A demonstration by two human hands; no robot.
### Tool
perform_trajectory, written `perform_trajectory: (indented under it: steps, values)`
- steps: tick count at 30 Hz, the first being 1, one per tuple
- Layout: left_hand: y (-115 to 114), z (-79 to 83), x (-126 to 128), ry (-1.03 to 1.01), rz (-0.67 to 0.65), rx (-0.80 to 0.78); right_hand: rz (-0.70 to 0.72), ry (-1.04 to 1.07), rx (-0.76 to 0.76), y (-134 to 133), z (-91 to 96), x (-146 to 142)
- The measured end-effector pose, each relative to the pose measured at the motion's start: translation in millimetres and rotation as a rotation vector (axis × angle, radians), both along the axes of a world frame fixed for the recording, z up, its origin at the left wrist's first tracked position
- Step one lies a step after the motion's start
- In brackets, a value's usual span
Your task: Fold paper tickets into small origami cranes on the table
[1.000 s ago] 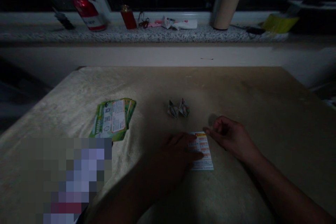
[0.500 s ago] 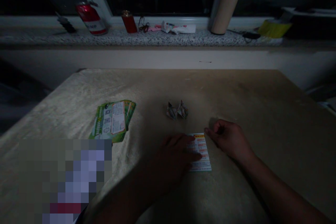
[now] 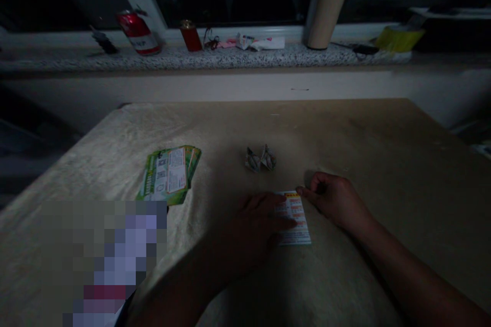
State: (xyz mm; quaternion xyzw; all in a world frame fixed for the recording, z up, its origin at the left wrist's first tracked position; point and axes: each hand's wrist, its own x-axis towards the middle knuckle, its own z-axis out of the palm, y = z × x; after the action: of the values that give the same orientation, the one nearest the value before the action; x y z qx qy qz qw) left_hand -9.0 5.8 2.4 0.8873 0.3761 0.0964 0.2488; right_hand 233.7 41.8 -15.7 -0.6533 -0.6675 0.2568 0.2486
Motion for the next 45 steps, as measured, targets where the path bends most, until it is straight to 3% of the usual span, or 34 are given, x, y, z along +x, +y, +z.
perform_trajectory:
  steps: [6,17,22,24,29,38,41,45]
  values:
    - [-0.3,1.8,1.6,-0.014,-0.007,0.021,0.061,-0.032,0.032,-0.5,-1.7,4.0]
    - [0.7,4.4,1.2,-0.02,0.011,-0.017,0.253,-0.021,-0.126,-9.7,4.9,19.0]
    - [0.7,3.3,2.1,-0.021,0.003,-0.01,0.158,0.095,-0.148,-9.4,1.9,19.2]
    - [1.1,2.1,2.3,-0.024,-0.001,-0.004,0.109,0.046,-0.093,-8.7,0.1,15.0]
    - [1.6,-3.2,2.3,-0.041,0.008,0.027,0.162,-0.1,-0.044,-11.2,1.5,8.2]
    - [1.8,-1.2,2.2,-0.016,0.01,0.006,0.305,-0.026,-0.329,-18.8,6.5,21.2]
    - [1.9,-0.5,3.1,-0.016,0.005,0.01,0.244,0.039,-0.243,-18.9,5.7,16.1]
    - [1.8,0.1,3.8,-0.008,0.018,0.006,0.207,-0.177,-0.152,-20.0,5.8,7.7]
